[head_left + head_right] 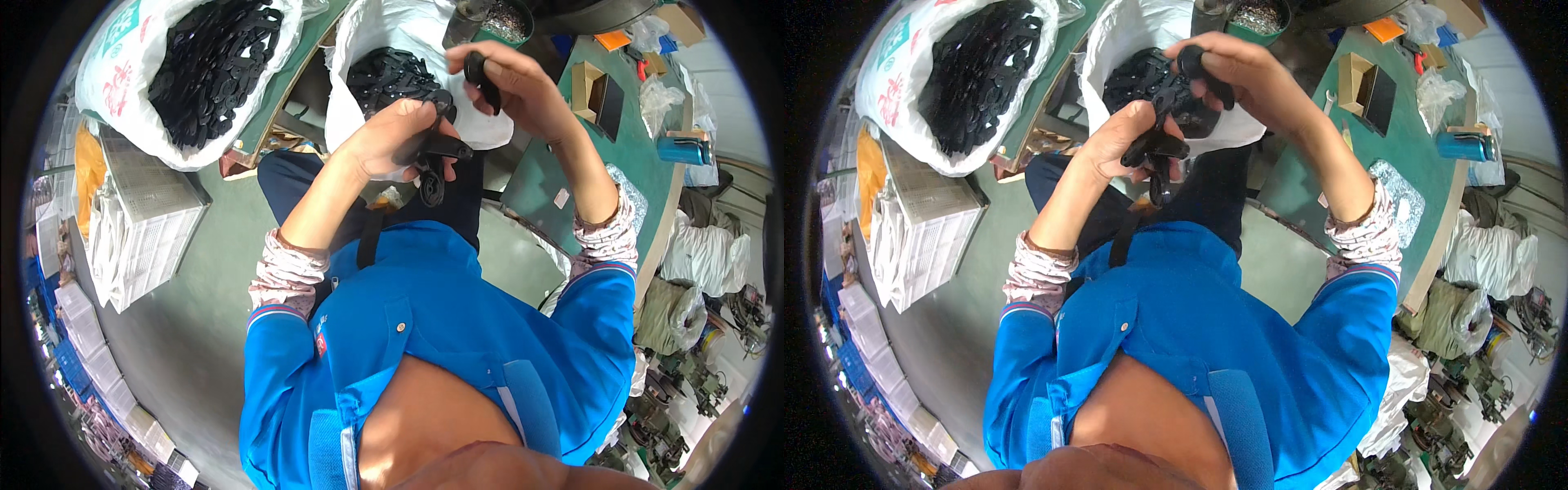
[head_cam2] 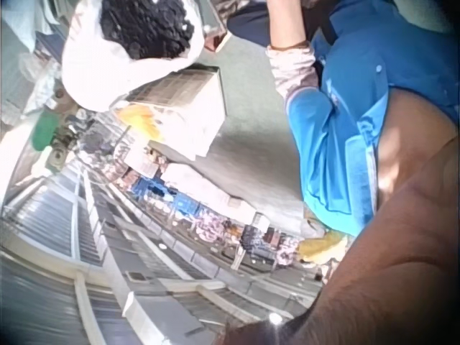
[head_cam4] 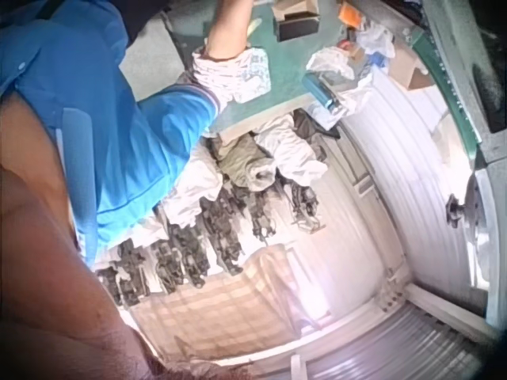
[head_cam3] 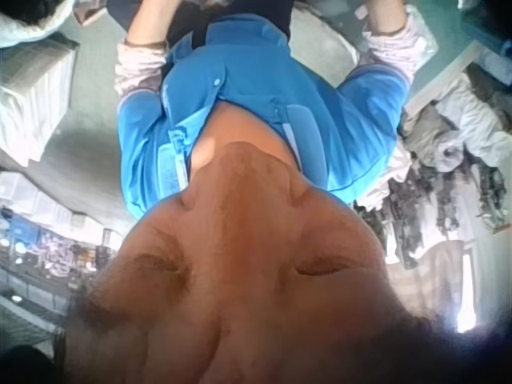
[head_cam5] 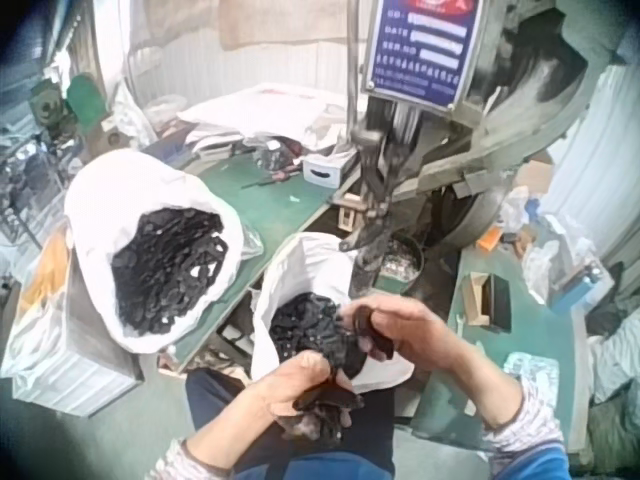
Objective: The person repeatedly picks small black plastic components from a white sack, attaches a small circular piece to each, and places the assembled units into a second white sack. The process is continuous and repetitive.
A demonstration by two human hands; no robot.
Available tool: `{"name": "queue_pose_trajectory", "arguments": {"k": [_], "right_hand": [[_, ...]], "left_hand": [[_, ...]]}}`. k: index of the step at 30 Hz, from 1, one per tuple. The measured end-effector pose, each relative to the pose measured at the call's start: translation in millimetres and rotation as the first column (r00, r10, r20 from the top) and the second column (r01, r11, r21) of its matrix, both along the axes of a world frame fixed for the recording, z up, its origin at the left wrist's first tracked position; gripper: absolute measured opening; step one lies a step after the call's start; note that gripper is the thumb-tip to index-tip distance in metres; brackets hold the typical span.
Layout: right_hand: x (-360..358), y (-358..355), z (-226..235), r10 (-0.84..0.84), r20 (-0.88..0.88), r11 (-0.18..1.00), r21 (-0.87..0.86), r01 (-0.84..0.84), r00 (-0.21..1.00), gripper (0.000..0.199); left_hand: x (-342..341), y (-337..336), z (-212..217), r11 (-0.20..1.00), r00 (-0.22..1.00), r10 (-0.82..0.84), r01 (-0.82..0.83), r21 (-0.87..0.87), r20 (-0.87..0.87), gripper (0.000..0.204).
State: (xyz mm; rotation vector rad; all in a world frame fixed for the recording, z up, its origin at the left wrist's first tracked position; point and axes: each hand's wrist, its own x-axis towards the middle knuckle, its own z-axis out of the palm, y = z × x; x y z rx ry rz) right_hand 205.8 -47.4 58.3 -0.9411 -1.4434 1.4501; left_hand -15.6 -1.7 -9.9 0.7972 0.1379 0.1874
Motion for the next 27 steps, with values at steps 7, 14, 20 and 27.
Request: {"name": "queue_pose_trajectory", "arguments": {"k": [7, 14, 20, 27], "right_hand": [[-2, 0, -2, -0.053, 0.256, 0.997, 0.068, 0.037, 0.965, 0.03], [17, 51, 65, -0.582, 0.042, 0.813, 0.005, 0.583, 0.812, 0.026], [32, 82, 80, -0.52, 0.234, 0.831, -0.082, 0.55, 0.821, 0.017], [22, 39, 11, -0.405, 0.1, 0.907, -0.084, 0.413, 0.909, 0.032]], "left_hand": [[9, -7, 3, 0.924, 0.989, 0.082, -0.122, -0.362, -0.124, 0.073], [14, 1, 6, 0.945, 0.906, 0.319, -0.325, 0.028, -0.279, 0.046], [17, 2, 4, 0.909, 0.911, 0.412, -0.412, -0.065, -0.02, 0.035], [14, 11, -6, 0.766, 0.775, 0.63, -0.614, -0.193, 0.037, 0.035]]}}
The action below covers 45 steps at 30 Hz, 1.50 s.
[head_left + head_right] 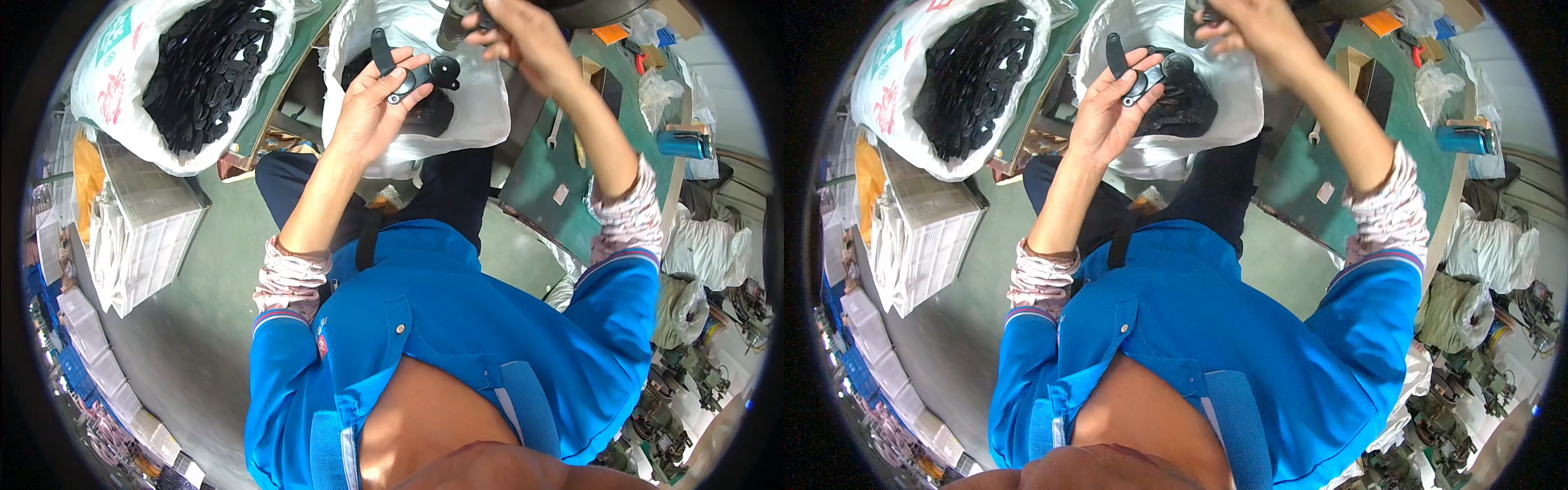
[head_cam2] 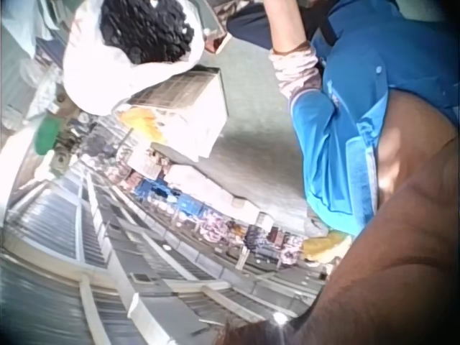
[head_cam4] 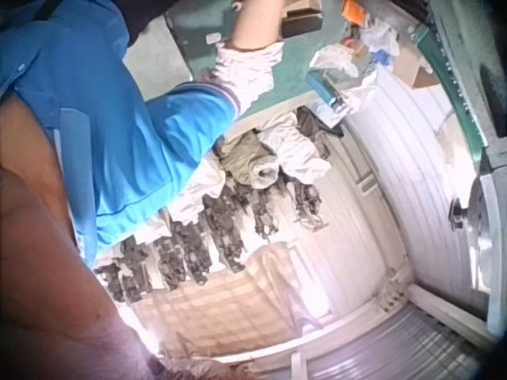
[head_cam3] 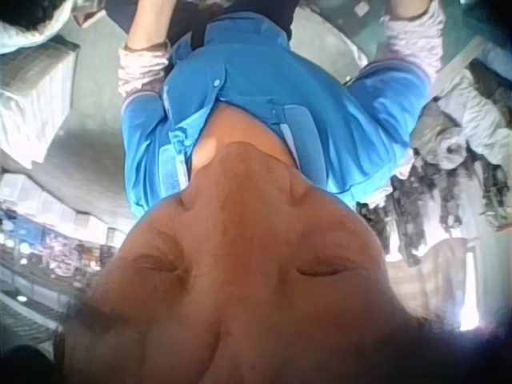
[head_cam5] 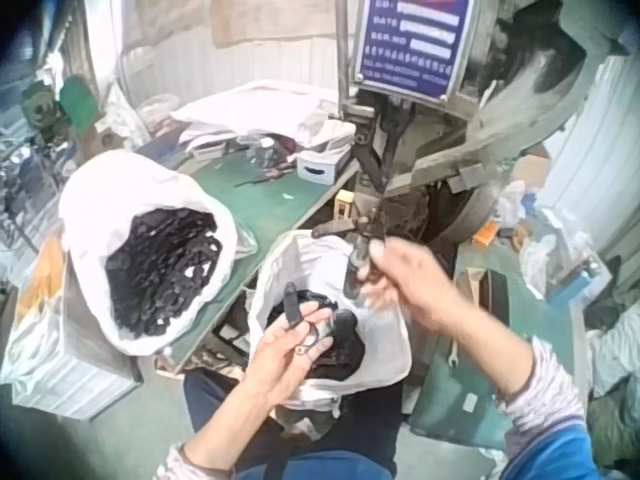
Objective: The person repeatedly picks small black plastic components from a white sack, attaches a small circular piece to each, and places the assembled units into a second white sack. The process is continuous and repetitive.
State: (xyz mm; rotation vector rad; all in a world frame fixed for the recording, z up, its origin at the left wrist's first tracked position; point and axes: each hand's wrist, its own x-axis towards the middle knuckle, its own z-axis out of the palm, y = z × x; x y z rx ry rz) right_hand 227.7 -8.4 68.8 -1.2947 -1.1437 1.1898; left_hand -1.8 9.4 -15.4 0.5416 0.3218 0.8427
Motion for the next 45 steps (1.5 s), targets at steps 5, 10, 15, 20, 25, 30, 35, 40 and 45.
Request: {"name": "queue_pose_trajectory", "arguments": {"k": [5, 10, 15, 20, 25, 30, 35, 40, 45], "right_hand": [[-35, -55, -50, -0.047, -0.038, 0.991, -0.125, 0.042, 0.998, 0.035], [-20, -36, -53, -0.238, -0.136, 0.969, 0.03, 0.244, 0.962, 0.021], [0, -31, -28, -0.191, -0.501, 0.976, -0.006, 0.218, 0.844, 0.023], [-36, -50, -31, -0.22, -0.1, 0.974, -0.076, 0.213, 0.97, 0.028], [-49, -63, -20, -0.062, 0.652, 0.88, 0.393, -0.268, 0.756, 0.03], [-58, -58, -30, -0.259, 0.847, 0.731, 0.486, -0.478, 0.465, 0.038], [-47, -56, -29, -0.303, 0.825, 0.744, 0.518, -0.422, 0.477, 0.045], [-19, -35, 3, -0.187, 0.441, 0.939, 0.343, 0.027, 0.878, 0.03], [-7, 22, 56, -0.261, 0.065, 0.95, 0.192, 0.244, 0.963, 0.029]], "left_hand": [[7, -3, -1, 0.999, 0.998, -0.007, 0.009, -0.034, 0.059, 0.03], [16, -18, 0, 0.994, 0.994, -0.102, 0.103, 0.032, -0.03, 0.024], [12, -8, -2, 0.996, 0.996, -0.082, 0.083, -0.044, 0.033, 0.042], [2, -5, 4, 0.966, 0.982, -0.137, 0.162, -0.203, 0.131, 0.047], [2, -6, -15, 0.88, 0.808, -0.221, 0.407, -0.245, 0.546, 0.056], [15, -16, -12, 0.821, 0.789, -0.298, 0.499, -0.278, 0.537, 0.053], [18, -31, 25, 0.92, 0.944, -0.286, 0.319, -0.227, 0.166, 0.059], [18, -28, 22, 0.925, 0.954, -0.273, 0.296, -0.238, 0.125, 0.051], [17, -31, 12, 0.953, 0.968, -0.249, 0.253, -0.169, 0.044, 0.045]]}}
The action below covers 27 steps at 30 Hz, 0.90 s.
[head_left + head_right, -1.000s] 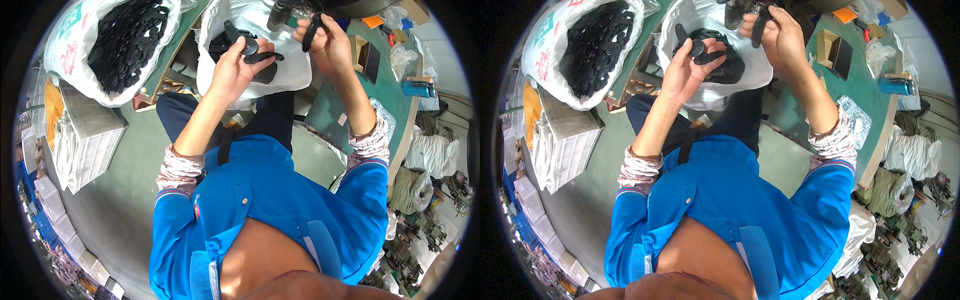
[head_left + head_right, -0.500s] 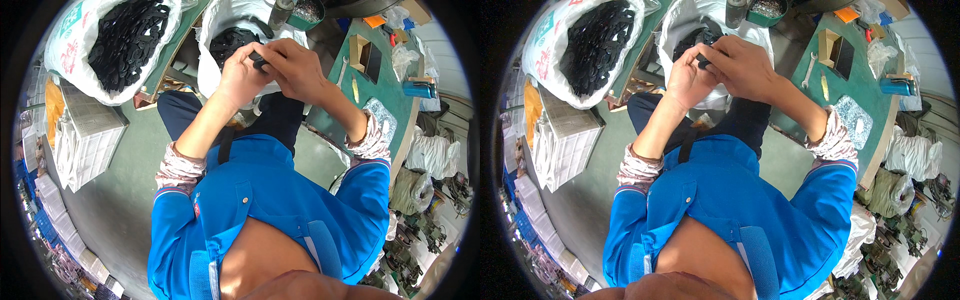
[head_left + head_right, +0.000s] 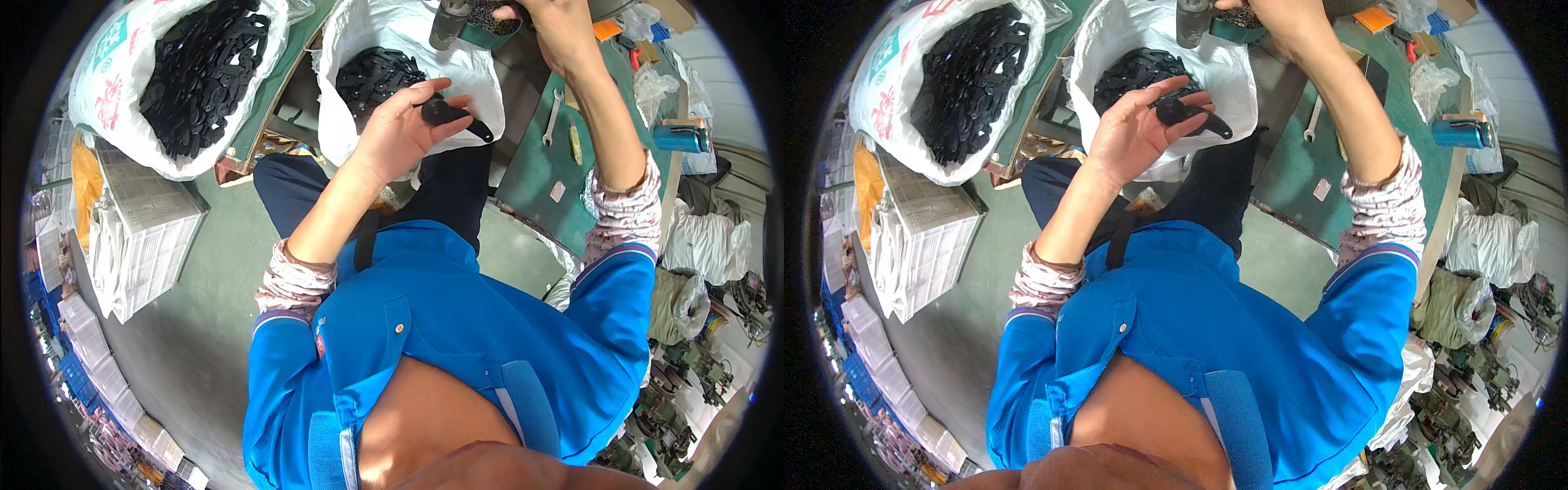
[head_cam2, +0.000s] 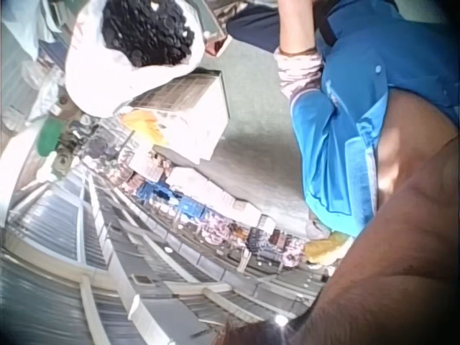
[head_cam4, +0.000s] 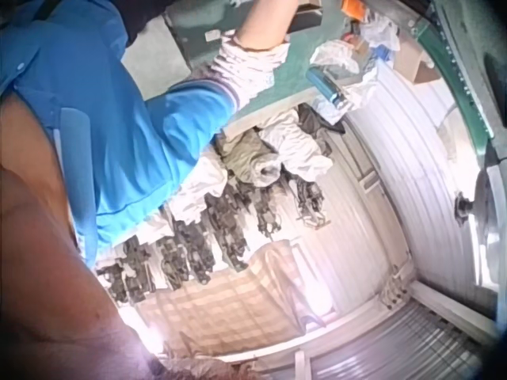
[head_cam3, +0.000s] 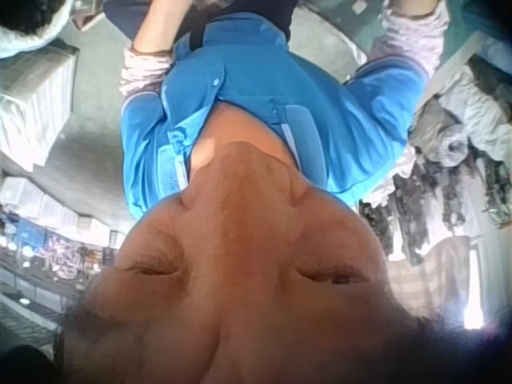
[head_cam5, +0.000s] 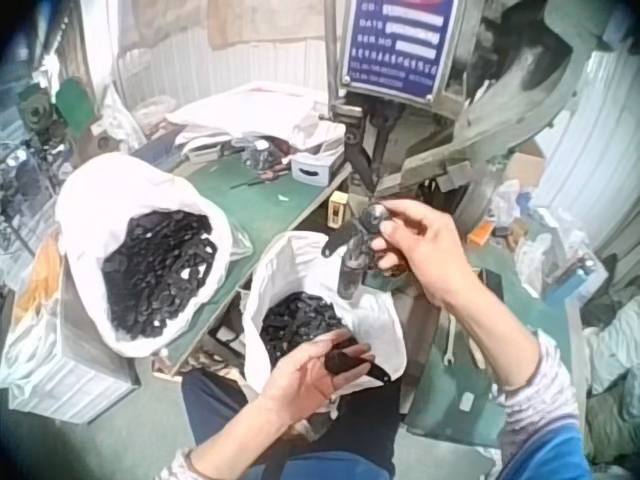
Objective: The person repeatedly picks small black plastic components from a white sack, attaches a small circular piece to each, and places the assembled units into a second white sack. The process is continuous and repetitive.
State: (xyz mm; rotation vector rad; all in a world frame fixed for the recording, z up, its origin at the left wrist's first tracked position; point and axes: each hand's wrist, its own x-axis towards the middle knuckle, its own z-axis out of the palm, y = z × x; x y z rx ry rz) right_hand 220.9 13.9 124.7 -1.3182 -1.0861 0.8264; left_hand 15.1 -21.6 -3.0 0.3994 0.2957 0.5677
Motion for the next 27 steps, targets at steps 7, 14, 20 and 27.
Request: {"name": "queue_pose_trajectory", "arguments": {"k": [7, 14, 20, 27], "right_hand": [[20, 23, 4, 0.11, -0.049, 0.97, -0.211, -0.118, 0.993, 0.016], [3, 15, -1, 0.096, -0.172, 0.942, -0.304, -0.145, 0.981, 0.035], [6, -60, -76, 0.317, 0.225, 0.922, -0.3, -0.245, 0.921, 0.046], [-49, -115, -123, 0.31, -0.081, 0.875, -0.364, -0.318, 0.947, 0.039]], "left_hand": [[-2, 3, -6, 0.999, 1.0, 0.014, -0.015, 0.05, 0.013, 0.037], [-3, 3, -8, 0.985, 0.997, 0.068, -0.062, 0.159, -0.035, 0.039], [-9, 10, -12, 0.919, 0.956, 0.167, -0.063, 0.389, -0.24, 0.042], [-16, 9, -18, 0.866, 0.932, 0.203, -0.028, 0.5, -0.301, 0.042]]}}
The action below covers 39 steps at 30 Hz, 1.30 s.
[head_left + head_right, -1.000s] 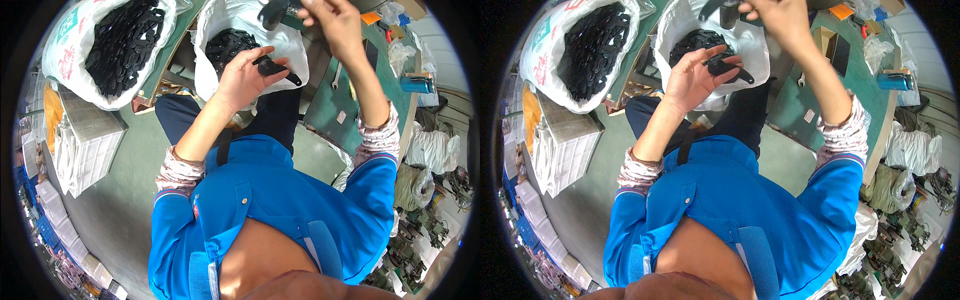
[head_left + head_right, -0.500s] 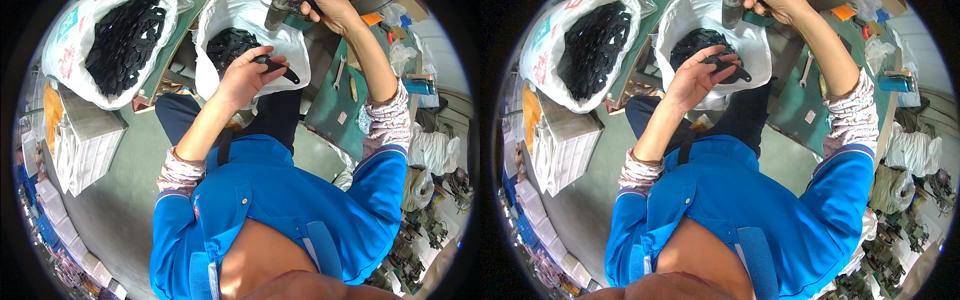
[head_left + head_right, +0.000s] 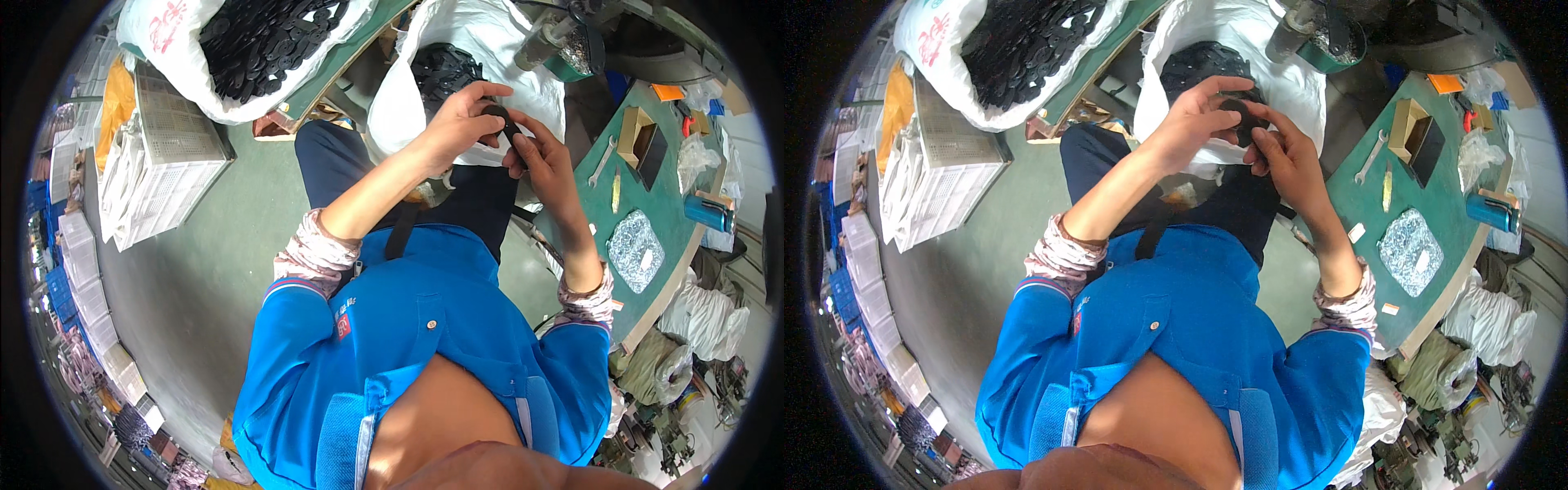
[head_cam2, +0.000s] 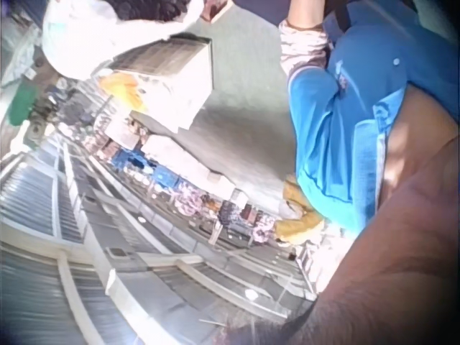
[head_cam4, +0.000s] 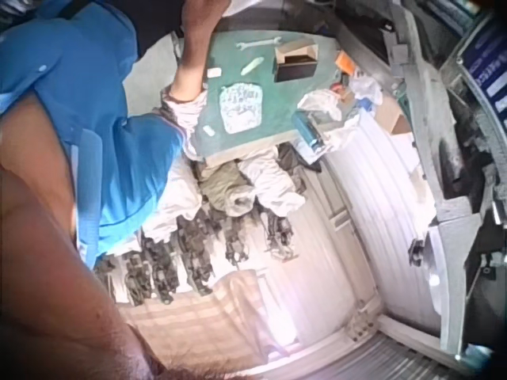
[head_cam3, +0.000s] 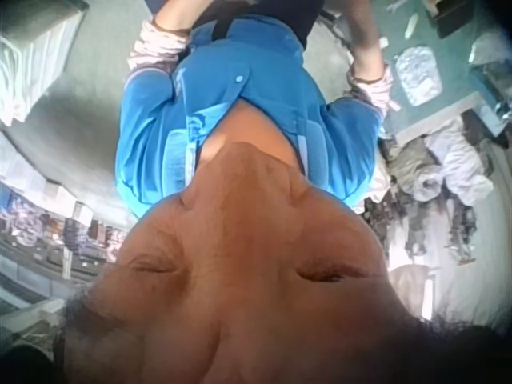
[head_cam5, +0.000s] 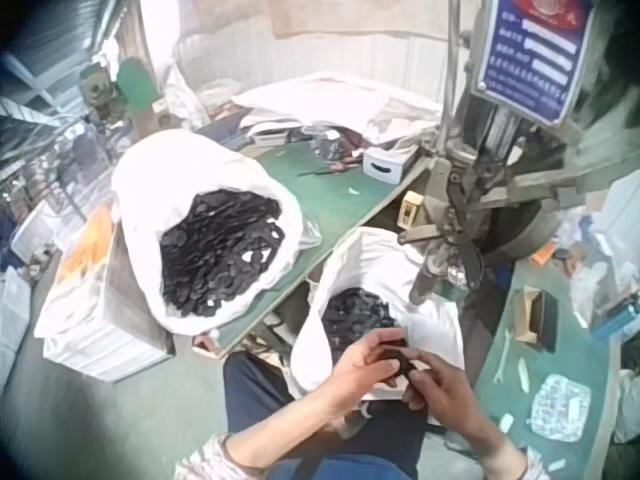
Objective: The person repeatedly picks small black plastic components from a white sack, attaches a small circular piece to each, and places the assembled units into a second white sack. The process is continuous and repetitive.
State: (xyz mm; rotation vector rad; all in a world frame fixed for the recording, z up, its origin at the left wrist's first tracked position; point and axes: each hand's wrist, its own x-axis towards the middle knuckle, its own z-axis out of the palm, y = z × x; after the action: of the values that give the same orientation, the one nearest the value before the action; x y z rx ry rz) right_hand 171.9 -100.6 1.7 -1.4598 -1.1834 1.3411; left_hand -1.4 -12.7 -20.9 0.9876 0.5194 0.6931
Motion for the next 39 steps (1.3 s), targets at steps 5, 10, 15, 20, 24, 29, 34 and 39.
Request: {"name": "queue_pose_trajectory", "arguments": {"k": [5, 10, 15, 20, 24, 29, 34, 39], "right_hand": [[6, -8, -2, -0.196, -0.073, 0.98, 0.026, 0.198, 0.978, 0.038], [9, -20, -3, -0.298, -0.106, 0.952, 0.047, 0.304, 0.949, 0.038], [-12, -33, -8, -0.312, -0.187, 0.946, 0.025, 0.322, 0.931, 0.039], [-18, -43, -10, -0.33, -0.211, 0.939, 0.025, 0.342, 0.92, 0.038], [-19, -47, -17, -0.36, -0.263, 0.926, 0.013, 0.376, 0.895, 0.038], [-27, -49, -19, -0.386, -0.307, 0.916, -0.014, 0.401, 0.87, 0.036], [-31, -49, -24, -0.379, -0.331, 0.918, -0.014, 0.397, 0.864, 0.037], [-38, -43, -27, -0.365, -0.365, 0.925, -0.039, 0.378, 0.856, 0.037]], "left_hand": [[-76, 80, -24, 0.854, 0.928, 0.343, -0.243, 0.46, -0.145, 0.04], [-215, 198, -61, 0.528, 0.206, 0.817, 0.109, 0.842, -0.539, 0.075], [-198, 213, -59, 0.653, -0.098, 0.715, 0.445, 0.612, -0.692, 0.096], [-190, 226, -44, 0.7, -0.228, 0.647, 0.556, 0.448, -0.728, 0.096], [-194, 242, -41, 0.767, -0.302, 0.566, 0.534, 0.355, -0.767, 0.099], [-169, 243, -32, 0.834, -0.419, 0.497, 0.474, 0.283, -0.76, 0.098], [-184, 251, -37, 0.831, -0.371, 0.454, 0.504, 0.235, -0.81, 0.096], [-194, 252, -32, 0.883, -0.246, 0.356, 0.404, 0.239, -0.901, 0.092]]}}
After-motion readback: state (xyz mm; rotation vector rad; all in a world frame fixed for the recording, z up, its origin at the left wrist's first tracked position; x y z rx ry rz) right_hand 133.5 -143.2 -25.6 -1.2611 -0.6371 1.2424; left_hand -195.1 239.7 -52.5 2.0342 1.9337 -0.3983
